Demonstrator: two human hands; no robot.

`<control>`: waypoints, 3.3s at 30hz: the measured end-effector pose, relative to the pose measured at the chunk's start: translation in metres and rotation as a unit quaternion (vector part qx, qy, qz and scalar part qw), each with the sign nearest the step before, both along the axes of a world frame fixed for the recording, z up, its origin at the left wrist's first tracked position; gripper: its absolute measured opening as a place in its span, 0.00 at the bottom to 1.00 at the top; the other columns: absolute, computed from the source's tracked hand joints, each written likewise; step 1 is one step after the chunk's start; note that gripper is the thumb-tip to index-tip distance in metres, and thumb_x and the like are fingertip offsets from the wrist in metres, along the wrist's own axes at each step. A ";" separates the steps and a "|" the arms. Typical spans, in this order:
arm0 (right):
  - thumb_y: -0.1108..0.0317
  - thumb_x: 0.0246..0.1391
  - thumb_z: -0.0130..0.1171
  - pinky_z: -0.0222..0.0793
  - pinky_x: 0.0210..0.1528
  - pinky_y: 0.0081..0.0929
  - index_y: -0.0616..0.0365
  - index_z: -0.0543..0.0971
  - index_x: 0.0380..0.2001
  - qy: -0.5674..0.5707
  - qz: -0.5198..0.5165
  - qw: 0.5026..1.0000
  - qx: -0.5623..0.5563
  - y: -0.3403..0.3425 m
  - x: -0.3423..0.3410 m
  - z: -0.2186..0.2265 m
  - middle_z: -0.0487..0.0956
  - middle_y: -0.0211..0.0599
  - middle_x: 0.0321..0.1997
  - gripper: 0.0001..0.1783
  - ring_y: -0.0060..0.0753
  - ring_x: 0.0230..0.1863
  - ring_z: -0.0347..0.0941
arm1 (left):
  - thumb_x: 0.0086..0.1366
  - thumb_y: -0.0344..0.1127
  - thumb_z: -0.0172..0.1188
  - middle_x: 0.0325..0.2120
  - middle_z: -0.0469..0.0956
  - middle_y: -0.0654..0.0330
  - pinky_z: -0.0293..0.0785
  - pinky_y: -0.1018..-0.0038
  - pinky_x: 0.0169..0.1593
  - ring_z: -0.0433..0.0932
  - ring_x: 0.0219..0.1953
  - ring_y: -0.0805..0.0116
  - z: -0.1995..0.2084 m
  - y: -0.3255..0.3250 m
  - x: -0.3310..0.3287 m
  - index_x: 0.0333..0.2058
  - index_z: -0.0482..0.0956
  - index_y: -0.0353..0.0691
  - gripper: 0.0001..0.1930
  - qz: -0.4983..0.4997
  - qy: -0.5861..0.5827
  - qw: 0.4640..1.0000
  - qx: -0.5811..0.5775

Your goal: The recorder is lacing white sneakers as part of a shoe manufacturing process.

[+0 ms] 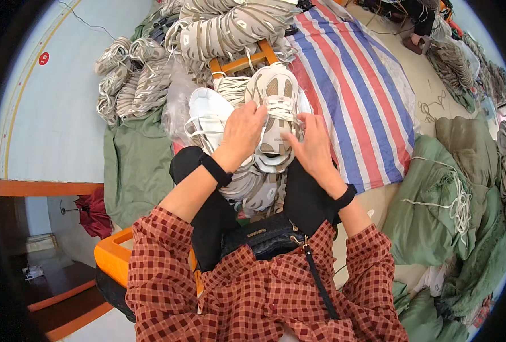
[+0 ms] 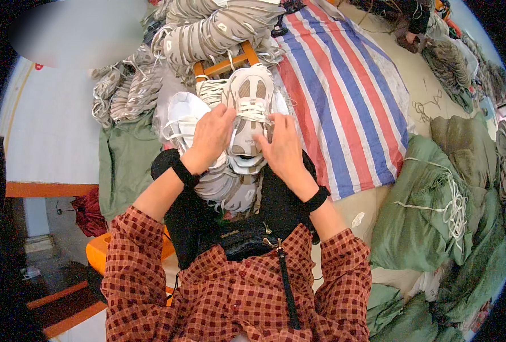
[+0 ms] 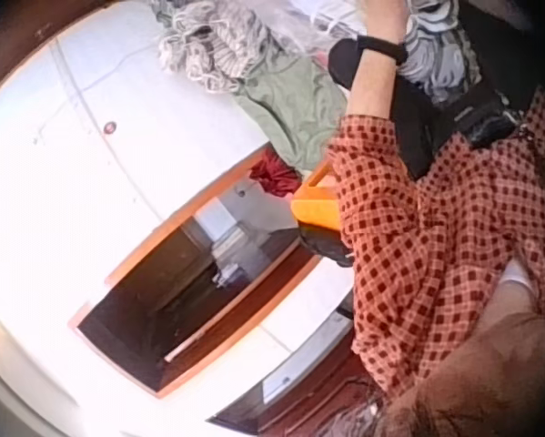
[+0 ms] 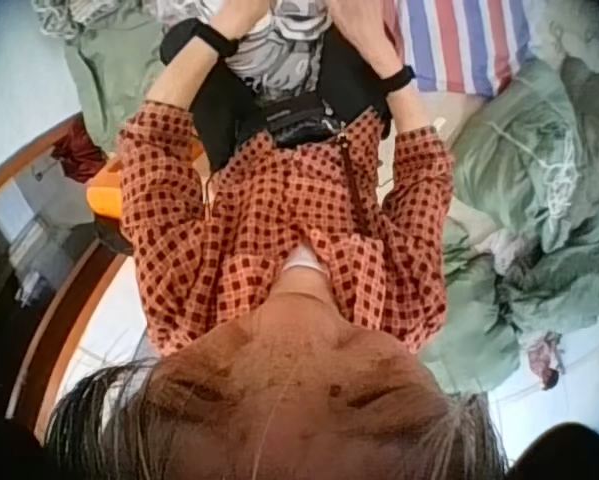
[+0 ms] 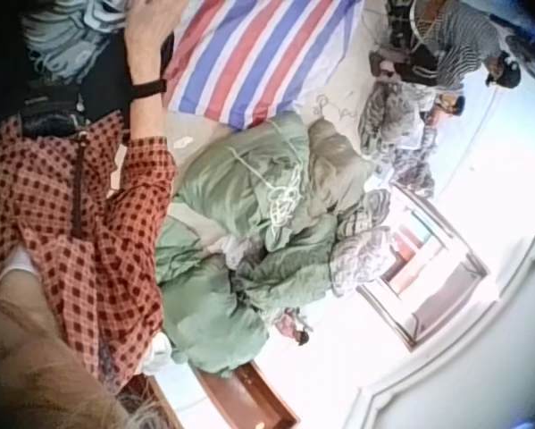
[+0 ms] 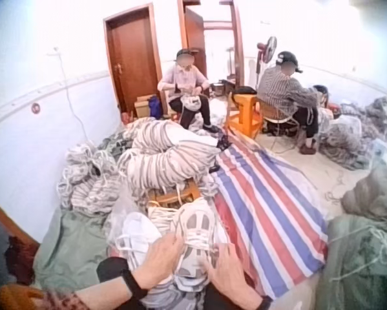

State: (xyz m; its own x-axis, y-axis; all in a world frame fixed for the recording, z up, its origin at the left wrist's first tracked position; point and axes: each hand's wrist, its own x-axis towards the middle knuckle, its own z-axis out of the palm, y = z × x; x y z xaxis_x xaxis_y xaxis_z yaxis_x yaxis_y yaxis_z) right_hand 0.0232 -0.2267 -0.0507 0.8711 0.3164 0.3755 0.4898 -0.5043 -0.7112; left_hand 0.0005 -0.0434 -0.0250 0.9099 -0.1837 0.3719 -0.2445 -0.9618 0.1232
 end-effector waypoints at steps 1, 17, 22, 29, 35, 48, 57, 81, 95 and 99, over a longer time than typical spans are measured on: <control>0.70 0.47 0.61 0.69 0.41 0.37 0.64 0.69 0.44 0.000 -0.003 1.000 -0.001 -0.002 -0.003 0.000 0.70 0.49 0.41 0.20 0.49 0.39 0.72 | 0.48 0.26 0.56 0.25 0.68 0.55 0.69 0.65 0.35 0.73 0.31 0.56 0.001 -0.001 0.000 0.28 0.70 0.38 0.07 -0.003 0.000 1.000 -0.001; 0.74 0.47 0.54 0.69 0.35 0.42 0.60 0.73 0.38 -0.029 -0.011 0.995 -0.098 -0.001 -0.004 -0.002 0.72 0.46 0.34 0.12 0.51 0.35 0.72 | 0.52 0.31 0.61 0.31 0.71 0.51 0.73 0.60 0.33 0.76 0.30 0.48 0.008 -0.006 -0.021 0.35 0.69 0.35 0.13 0.115 0.066 0.990 -0.057; 0.70 0.43 0.54 0.66 0.34 0.37 0.52 0.75 0.30 -0.240 -0.060 0.956 -0.159 -0.017 0.004 0.014 0.73 0.40 0.29 0.08 0.42 0.34 0.72 | 0.52 0.27 0.55 0.32 0.73 0.51 0.74 0.62 0.37 0.77 0.36 0.52 -0.006 -0.031 -0.007 0.36 0.69 0.34 0.11 0.061 0.084 0.993 0.051; 0.64 0.42 0.54 0.67 0.31 0.42 0.60 0.79 0.27 -0.198 0.035 0.935 -0.293 0.051 0.011 -0.012 0.73 0.45 0.32 0.12 0.41 0.34 0.71 | 0.54 0.24 0.52 0.30 0.74 0.50 0.73 0.65 0.27 0.78 0.27 0.54 0.006 -0.004 -0.025 0.41 0.70 0.41 0.15 0.042 0.067 0.984 0.159; 0.65 0.41 0.55 0.67 0.35 0.39 0.59 0.80 0.29 -0.232 0.086 0.919 -0.307 0.031 0.036 -0.011 0.72 0.42 0.36 0.12 0.39 0.39 0.68 | 0.56 0.31 0.52 0.28 0.75 0.58 0.72 0.67 0.24 0.78 0.24 0.63 -0.009 -0.012 -0.001 0.34 0.73 0.42 0.06 -0.014 -0.017 0.974 0.223; 0.71 0.53 0.50 0.67 0.29 0.36 0.57 0.71 0.35 0.110 0.058 0.989 0.085 -0.006 0.000 0.036 0.72 0.42 0.20 0.06 0.45 0.23 0.72 | 0.47 0.29 0.55 0.30 0.67 0.56 0.63 0.66 0.39 0.69 0.36 0.59 0.019 -0.013 -0.041 0.28 0.69 0.40 0.07 -0.171 0.030 0.982 0.070; 0.71 0.46 0.59 0.66 0.31 0.39 0.57 0.79 0.24 -0.036 0.067 0.997 0.020 0.006 0.020 0.014 0.74 0.40 0.26 0.03 0.45 0.29 0.73 | 0.51 0.24 0.52 0.39 0.69 0.49 0.71 0.60 0.32 0.74 0.31 0.48 0.025 -0.019 -0.090 0.31 0.65 0.36 0.08 -0.149 0.145 0.960 -0.188; 0.70 0.44 0.55 0.66 0.36 0.41 0.57 0.76 0.22 0.166 0.072 0.972 -0.150 0.022 0.041 0.026 0.77 0.44 0.28 0.03 0.47 0.34 0.75 | 0.46 0.24 0.54 0.54 0.63 0.37 0.75 0.59 0.33 0.78 0.28 0.45 -0.002 -0.017 -0.054 0.29 0.70 0.32 0.08 -0.044 0.158 0.981 -0.105; 0.77 0.41 0.53 0.61 0.43 0.37 0.58 0.71 0.31 -0.142 0.126 0.959 -0.212 0.026 0.030 0.018 0.74 0.42 0.30 0.10 0.43 0.38 0.72 | 0.50 0.28 0.56 0.55 0.63 0.38 0.74 0.58 0.39 0.78 0.33 0.44 0.004 -0.018 -0.051 0.30 0.74 0.36 0.07 -0.023 0.216 0.971 -0.104; 0.75 0.48 0.52 0.61 0.46 0.40 0.58 0.72 0.34 -0.102 0.121 0.981 -0.113 0.023 0.033 0.006 0.76 0.42 0.30 0.07 0.46 0.39 0.70 | 0.52 0.28 0.55 0.55 0.62 0.38 0.74 0.57 0.39 0.77 0.34 0.43 0.004 -0.019 -0.049 0.31 0.74 0.37 0.06 -0.026 0.200 0.972 -0.122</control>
State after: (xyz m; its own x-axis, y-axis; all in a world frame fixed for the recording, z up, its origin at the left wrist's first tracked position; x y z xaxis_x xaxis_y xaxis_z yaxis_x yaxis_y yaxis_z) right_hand 0.0563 -0.2034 -0.0446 0.6741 0.6007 0.4298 0.7351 -0.4889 -0.4697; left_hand -0.0489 -0.0625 -0.0211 0.9823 -0.1849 0.0287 -0.1784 -0.8798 0.4405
